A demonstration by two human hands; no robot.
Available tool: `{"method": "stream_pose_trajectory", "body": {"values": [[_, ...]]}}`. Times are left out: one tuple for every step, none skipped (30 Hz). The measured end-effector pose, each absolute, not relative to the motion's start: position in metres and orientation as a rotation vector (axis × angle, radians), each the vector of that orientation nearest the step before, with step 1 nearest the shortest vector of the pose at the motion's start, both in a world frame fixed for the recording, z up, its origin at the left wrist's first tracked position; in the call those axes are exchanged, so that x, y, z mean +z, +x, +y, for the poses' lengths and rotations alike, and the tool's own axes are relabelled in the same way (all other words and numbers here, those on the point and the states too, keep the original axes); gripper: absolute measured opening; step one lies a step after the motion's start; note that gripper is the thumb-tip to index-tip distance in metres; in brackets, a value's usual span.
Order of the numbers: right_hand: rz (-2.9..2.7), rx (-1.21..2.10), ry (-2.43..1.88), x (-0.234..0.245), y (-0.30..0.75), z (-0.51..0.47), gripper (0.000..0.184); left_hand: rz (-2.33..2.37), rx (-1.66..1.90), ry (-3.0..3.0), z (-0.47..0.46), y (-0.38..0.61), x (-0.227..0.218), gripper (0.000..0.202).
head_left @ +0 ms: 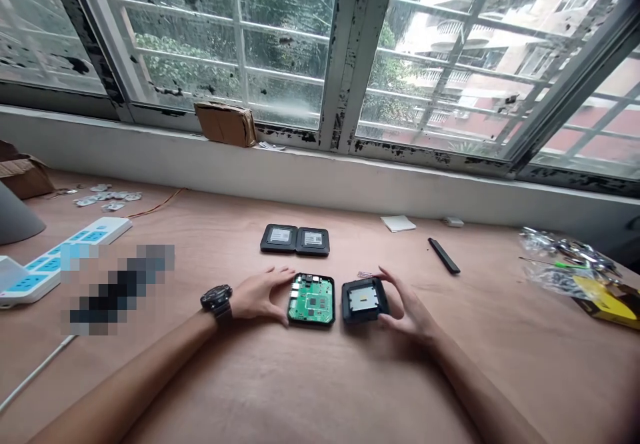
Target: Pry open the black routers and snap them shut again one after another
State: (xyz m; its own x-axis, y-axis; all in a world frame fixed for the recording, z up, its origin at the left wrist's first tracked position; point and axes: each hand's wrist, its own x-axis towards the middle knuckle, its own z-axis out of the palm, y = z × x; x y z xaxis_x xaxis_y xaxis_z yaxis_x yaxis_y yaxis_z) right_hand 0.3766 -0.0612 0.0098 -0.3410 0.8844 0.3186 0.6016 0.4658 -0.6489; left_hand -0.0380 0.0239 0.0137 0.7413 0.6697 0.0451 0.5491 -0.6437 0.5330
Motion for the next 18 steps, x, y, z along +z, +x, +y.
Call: {"method": "stream_pose_trajectory", "body": {"values": [[-1.993,0.571,-1.217,0.008,0.379,-0.060,0.094,0.911,0.343,2.468,0.021,-0.032,0.009,0.113],[-1.905,0.606,-1.195,0.006,0.380,-0.059,0.092,0.897,0.352,2.489,0.017,-0.027,0.005,0.114],[-1.807,0.660,-1.165,0.004,0.378,-0.058,0.090,0.882,0.357,2.509,0.014,-0.023,0.003,0.115],[-1.706,0.726,-1.133,0.003,0.375,-0.057,0.088,0.867,0.359,2.528,0.011,-0.020,0.001,0.116],[-1.612,0.798,-1.101,0.003,0.370,-0.055,0.085,0.857,0.363,2.546,0.009,-0.019,0.001,0.116],[-1.530,0.865,-1.073,0.003,0.363,-0.054,0.080,0.855,0.374,2.564,0.008,-0.021,0.001,0.115],[-1.467,0.924,-1.049,0.005,0.354,-0.053,0.076,0.859,0.391,2.580,0.009,-0.024,0.003,0.111],[-1.428,0.974,-1.025,0.009,0.345,-0.052,0.073,0.875,0.417,2.590,0.011,-0.029,0.004,0.104],[-1.415,1.007,-0.997,0.014,0.335,-0.051,0.071,0.905,0.453,2.591,0.014,-0.036,0.006,0.095],[-1.439,1.024,-0.970,0.020,0.325,-0.050,0.070,0.946,0.495,2.582,0.018,-0.043,0.007,0.083],[-1.502,1.019,-0.953,0.027,0.315,-0.048,0.071,0.994,0.536,2.564,0.022,-0.051,0.008,0.071],[-1.601,0.989,-0.946,0.036,0.305,-0.047,0.072,1.046,0.576,2.539,0.026,-0.057,0.007,0.061],[-1.733,0.948,-0.957,0.044,0.295,-0.046,0.073,1.100,0.614,2.506,0.030,-0.063,0.007,0.053],[-1.884,0.884,-0.990,0.053,0.285,-0.044,0.074,1.147,0.647,2.469,0.033,-0.067,0.006,0.049],[-2.019,0.802,-1.031,0.061,0.275,-0.043,0.075,1.184,0.672,2.434,0.036,-0.070,0.005,0.046],[-2.145,0.737,-1.070,0.067,0.265,-0.042,0.079,1.209,0.694,2.404,0.037,-0.071,0.004,0.045],[-2.249,0.678,-1.099,0.072,0.255,-0.041,0.084,1.223,0.712,2.383,0.038,-0.072,0.003,0.044],[-2.337,0.628,-1.118,0.075,0.246,-0.041,0.088,1.226,0.726,2.373,0.038,-0.071,0.002,0.042]]}}
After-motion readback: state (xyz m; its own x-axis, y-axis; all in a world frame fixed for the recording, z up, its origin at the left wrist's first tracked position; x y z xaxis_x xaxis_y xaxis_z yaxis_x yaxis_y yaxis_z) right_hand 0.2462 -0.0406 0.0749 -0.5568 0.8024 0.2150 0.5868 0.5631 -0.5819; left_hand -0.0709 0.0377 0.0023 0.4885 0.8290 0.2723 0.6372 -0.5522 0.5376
